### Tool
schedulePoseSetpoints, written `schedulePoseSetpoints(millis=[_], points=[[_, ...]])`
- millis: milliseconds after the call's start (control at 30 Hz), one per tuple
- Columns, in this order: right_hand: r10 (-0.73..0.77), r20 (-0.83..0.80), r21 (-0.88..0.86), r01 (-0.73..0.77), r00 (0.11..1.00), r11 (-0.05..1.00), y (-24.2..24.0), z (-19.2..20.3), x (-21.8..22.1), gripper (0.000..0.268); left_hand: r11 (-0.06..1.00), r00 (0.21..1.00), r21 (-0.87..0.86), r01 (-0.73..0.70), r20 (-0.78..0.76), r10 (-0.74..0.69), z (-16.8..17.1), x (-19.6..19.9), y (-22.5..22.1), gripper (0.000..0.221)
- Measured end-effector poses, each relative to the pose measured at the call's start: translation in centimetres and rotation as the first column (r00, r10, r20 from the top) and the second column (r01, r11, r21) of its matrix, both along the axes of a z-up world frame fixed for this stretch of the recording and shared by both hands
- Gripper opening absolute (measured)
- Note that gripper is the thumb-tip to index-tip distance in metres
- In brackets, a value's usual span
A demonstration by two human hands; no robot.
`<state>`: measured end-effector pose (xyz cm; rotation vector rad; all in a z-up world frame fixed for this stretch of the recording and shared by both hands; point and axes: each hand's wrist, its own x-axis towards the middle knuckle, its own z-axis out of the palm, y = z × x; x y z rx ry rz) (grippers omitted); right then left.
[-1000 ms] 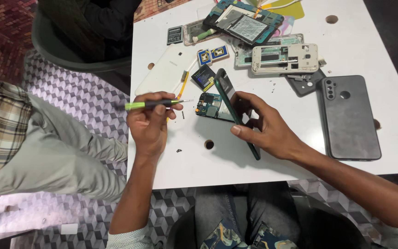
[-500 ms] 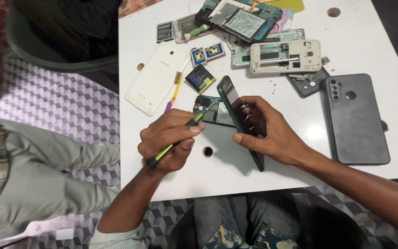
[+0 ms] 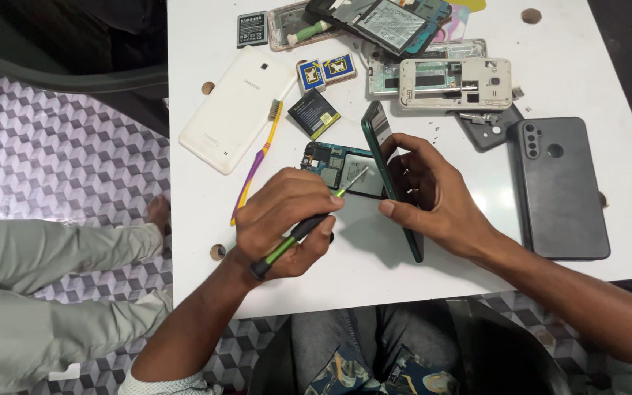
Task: The person cleans the back of a black smartphone case and a green smartphone using a toothbrush. They then use a screwdriver to remove screws from the green smartphone, open the device, and clean the internal components and edges with the toothbrush.
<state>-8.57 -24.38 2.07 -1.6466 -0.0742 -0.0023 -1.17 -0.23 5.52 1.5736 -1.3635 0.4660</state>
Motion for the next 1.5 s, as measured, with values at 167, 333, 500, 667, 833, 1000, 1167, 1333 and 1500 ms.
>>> schedulePoseSetpoints(millis=[167, 333, 500, 667, 833, 1000, 1167, 1333, 1500], points=[[-0.011, 0.001, -0.051, 0.011, 1.0, 0.999, 0.01, -0.32, -0.04, 0.081, 0.999, 0.999, 0.031, 0.011, -0.046, -0.009, -0.48, -0.23, 0.0, 0.015], [-0.03, 0.013, -0.123, 0.032, 0.999, 0.992, -0.06, -0.68, -0.06, 0.083, 1.0, 1.0, 0.001, -0.014, -0.015, 0.014, -0.59, -0.17, -0.1, 0.018], [-0.044, 0.041, -0.142, 0.049, 0.998, 0.989, 0.0, -0.86, -0.03, 0.085, 0.999, 1.0, -0.027, -0.03, -0.011, 0.029, -0.39, -0.02, -0.11, 0.016], [-0.044, 0.091, -0.147, 0.057, 0.995, 0.987, 0.13, -0.75, -0.23, 0.089, 0.997, 0.996, -0.013, -0.077, 0.033, 0.078, -0.19, 0.01, -0.24, 0.026], [-0.048, 0.099, -0.133, 0.061, 0.994, 0.989, 0.18, -0.69, -0.41, 0.089, 0.999, 0.994, 0.037, 0.011, 0.105, -0.015, 0.04, 0.22, -0.18, 0.018], [-0.048, 0.105, -0.124, 0.061, 0.993, 0.99, 0.11, -0.68, -0.43, 0.089, 0.996, 0.99, 0.067, 0.067, 0.117, -0.074, 0.02, 0.18, -0.23, 0.017], [-0.052, 0.109, -0.16, 0.069, 0.993, 0.985, 0.12, -0.61, -0.54, 0.091, 0.996, 0.989, 0.07, 0.047, 0.138, -0.057, -0.09, 0.23, -0.34, 0.016], [-0.048, 0.126, -0.184, 0.07, 0.991, 0.98, 0.17, -0.59, -0.52, 0.092, 0.996, 0.988, 0.075, 0.049, 0.14, -0.059, -0.24, 0.33, -0.4, 0.015], [-0.046, 0.137, -0.17, 0.07, 0.989, 0.983, 0.16, -0.55, -0.54, 0.092, 0.996, 0.988, 0.077, 0.044, 0.146, -0.055, -0.28, 0.39, -0.42, 0.015]])
